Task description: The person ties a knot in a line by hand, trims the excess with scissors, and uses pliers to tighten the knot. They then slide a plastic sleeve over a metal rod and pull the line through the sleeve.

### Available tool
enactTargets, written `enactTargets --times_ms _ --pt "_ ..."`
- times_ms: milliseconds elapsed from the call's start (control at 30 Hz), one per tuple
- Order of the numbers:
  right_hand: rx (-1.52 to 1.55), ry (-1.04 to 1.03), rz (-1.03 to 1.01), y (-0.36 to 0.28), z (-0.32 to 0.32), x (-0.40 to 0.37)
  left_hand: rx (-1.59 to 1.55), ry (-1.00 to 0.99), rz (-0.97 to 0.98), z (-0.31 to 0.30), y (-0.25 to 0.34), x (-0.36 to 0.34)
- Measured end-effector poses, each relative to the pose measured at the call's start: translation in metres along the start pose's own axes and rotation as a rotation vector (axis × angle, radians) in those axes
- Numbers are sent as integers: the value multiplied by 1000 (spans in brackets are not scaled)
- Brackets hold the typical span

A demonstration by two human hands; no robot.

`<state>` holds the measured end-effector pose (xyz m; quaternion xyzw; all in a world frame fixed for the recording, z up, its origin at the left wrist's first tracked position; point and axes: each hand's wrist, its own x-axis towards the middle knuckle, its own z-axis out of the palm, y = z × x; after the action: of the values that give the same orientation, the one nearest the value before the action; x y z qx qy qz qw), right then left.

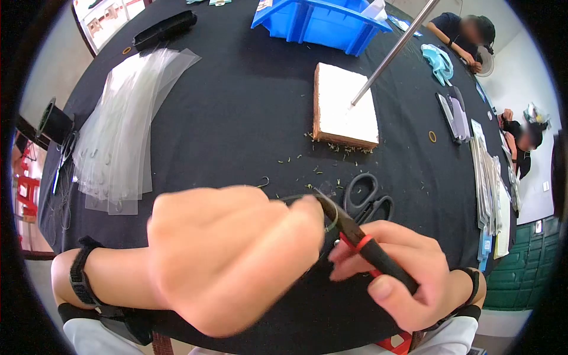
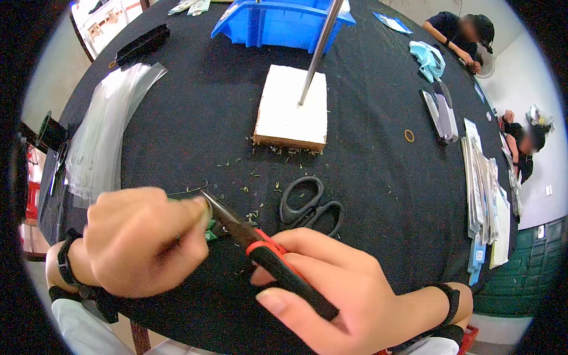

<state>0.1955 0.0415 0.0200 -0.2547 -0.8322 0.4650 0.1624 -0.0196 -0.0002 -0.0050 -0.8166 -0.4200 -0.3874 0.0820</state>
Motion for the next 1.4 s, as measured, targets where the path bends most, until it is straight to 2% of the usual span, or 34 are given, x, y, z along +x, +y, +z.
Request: enactTargets --times_ms 67,167,233,333,467,700,1400 --pt "31 47 -1 0 1 2 -92 -21 -228 -5 1 3" --pt "31 53 16 4 -3 0 -497 -9 -574 -7 -1 2" --pt "-68 80 -65 9 -5 0 -849 53 -840 -3 0 5" --pt "-286 154 -170 15 -7 1 -1080 19 -1149 -5 1 12" --pt "-529 287 -282 21 -7 6 -1279 -16 -1335 -7 1 16" --pt "-694 251 -362 18 -10 10 -1338 -50 -1384 -10 4 18" --pt "-794 294 -390 17 -6 9 -1334 -82 -1360 -9 5 16"
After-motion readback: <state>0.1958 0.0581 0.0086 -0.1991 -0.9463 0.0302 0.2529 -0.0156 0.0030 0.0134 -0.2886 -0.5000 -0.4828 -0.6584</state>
